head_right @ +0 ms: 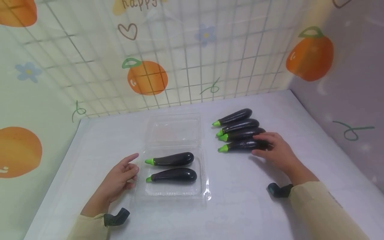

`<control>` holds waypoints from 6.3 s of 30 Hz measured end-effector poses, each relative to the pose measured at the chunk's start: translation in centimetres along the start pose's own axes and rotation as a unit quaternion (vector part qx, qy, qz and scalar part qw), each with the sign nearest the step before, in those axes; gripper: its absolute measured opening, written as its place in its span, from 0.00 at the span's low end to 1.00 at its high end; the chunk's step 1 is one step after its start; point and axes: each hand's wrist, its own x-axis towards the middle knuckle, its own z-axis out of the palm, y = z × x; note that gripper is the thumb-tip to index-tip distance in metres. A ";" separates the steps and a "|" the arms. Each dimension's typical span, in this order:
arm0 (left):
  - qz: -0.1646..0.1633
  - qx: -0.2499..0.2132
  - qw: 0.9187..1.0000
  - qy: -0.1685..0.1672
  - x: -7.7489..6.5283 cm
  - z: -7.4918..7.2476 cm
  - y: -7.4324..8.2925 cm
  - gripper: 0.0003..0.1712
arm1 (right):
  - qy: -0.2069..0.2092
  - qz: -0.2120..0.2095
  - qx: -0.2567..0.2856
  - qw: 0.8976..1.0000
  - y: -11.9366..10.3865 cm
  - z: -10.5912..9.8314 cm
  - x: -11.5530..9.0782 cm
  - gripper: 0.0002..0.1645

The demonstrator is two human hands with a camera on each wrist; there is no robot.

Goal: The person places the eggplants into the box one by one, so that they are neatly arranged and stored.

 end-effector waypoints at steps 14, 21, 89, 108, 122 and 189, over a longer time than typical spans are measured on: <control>-0.009 0.005 1.000 0.016 0.1 0.1 -0.2 0.36 | 0.039 -0.056 -0.001 0.998 1.1 0.2 0.0 0.31; -0.009 0.009 1.000 0.016 0.1 0.1 -0.2 0.35 | 0.040 -0.068 -0.001 0.997 0.9 0.2 -0.2 0.29; 0.011 -0.005 1.000 0.001 -0.1 0.5 0.1 0.35 | -0.022 -0.170 0.134 0.976 -11.3 5.6 -1.8 0.26; 0.007 -0.013 1.000 0.013 -0.1 0.7 -0.6 0.35 | -0.041 -0.234 0.140 0.961 -14.8 7.4 -3.1 0.23; 0.013 -0.019 1.000 0.006 -0.3 0.7 -0.5 0.36 | -0.093 -0.210 0.071 0.971 -17.0 10.5 -4.8 0.23; 0.004 -0.010 1.000 0.004 -0.3 0.7 -0.2 0.36 | -0.120 -0.299 0.227 0.919 -15.7 10.8 -3.9 0.34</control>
